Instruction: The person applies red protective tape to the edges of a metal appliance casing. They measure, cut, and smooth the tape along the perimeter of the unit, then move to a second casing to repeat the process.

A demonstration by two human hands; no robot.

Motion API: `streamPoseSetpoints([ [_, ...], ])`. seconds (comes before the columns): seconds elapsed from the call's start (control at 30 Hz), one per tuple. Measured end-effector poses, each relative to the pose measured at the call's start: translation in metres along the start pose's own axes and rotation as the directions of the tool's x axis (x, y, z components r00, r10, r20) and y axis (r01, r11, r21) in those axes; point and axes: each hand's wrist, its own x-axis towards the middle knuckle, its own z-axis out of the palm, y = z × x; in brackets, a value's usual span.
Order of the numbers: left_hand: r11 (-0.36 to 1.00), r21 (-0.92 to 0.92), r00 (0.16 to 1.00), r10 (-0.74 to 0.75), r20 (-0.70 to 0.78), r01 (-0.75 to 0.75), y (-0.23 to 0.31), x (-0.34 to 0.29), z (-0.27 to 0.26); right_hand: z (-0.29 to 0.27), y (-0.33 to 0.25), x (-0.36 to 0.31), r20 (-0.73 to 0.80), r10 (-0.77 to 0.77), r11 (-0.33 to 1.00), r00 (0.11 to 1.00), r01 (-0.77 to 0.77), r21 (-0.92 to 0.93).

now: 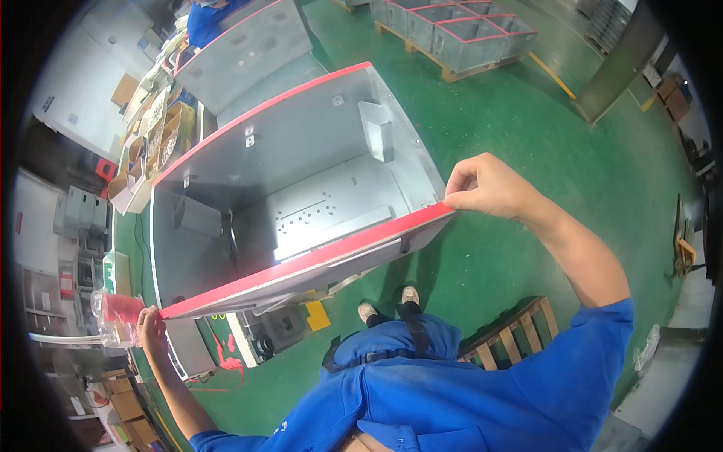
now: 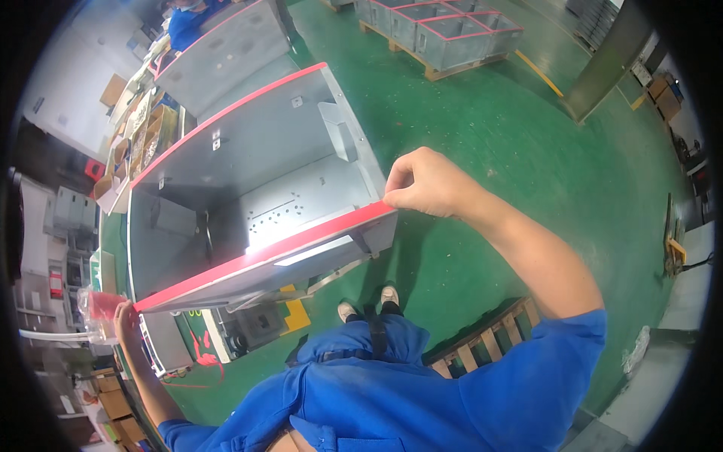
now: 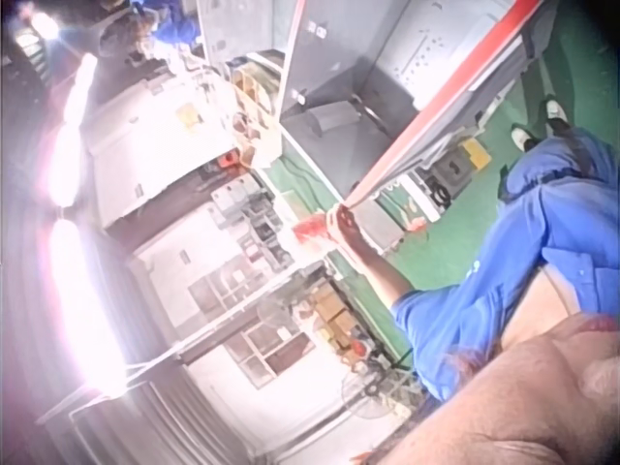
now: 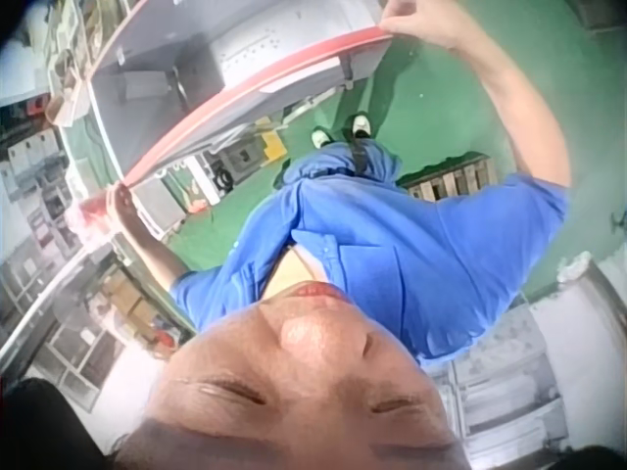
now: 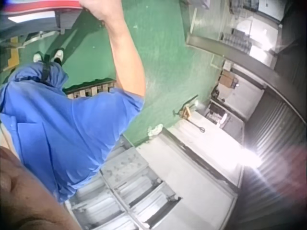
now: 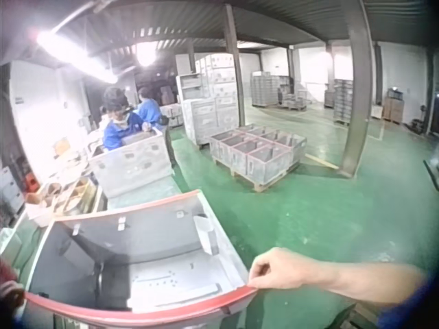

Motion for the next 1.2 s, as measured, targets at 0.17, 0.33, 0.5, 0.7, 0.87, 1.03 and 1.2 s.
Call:
streamPoseSetpoints([
  [0.17, 0.997, 0.064, 0.999, 0.05, 0.001, -0.05, -0.003, 0.001, -0.002, 0.0, -0.004, -0.002, 0.006, 0.007, 1.0, 1.0, -0.007, -0.029],
  [0.33, 0.994, -0.024, 0.994, -0.106, -0.009, 0.105, 0.006, -0.004, 0.001, 0.002, -0.003, -0.005, -0.017, 0.003, 0.998, 1.0, -0.004, -0.059],
  [0.5, 1.0, 0.009, 0.999, -0.024, -0.025, 0.024, 0.01, -0.01, 0.009, 0.009, 0.006, -0.014, -0.074, 0.087, 0.968, 0.994, -0.067, 0.242],
  [0.7, 0.999, 0.02, 1.0, 0.026, 0.009, -0.026, -0.004, -0.003, -0.003, 0.024, 0.013, -0.019, -0.154, 0.123, 0.889, 0.98, -0.04, 0.457],
  [0.87, 0.995, -0.051, 0.996, -0.083, 0.017, 0.084, 0.003, -0.006, 0.001, 0.034, 0.019, -0.018, -0.19, 0.129, 0.891, 0.973, -0.03, 0.453],
  [1.03, 0.997, -0.022, 0.996, -0.075, -0.038, 0.074, 0.013, -0.016, 0.017, 0.038, 0.021, -0.017, -0.203, 0.135, 0.891, 0.97, -0.029, 0.453],
  [1.2, 0.996, -0.045, 0.997, -0.075, -0.024, 0.074, 0.001, -0.009, 0.003, 0.04, 0.021, -0.017, -0.231, 0.131, 0.901, 0.964, -0.018, 0.433],
])
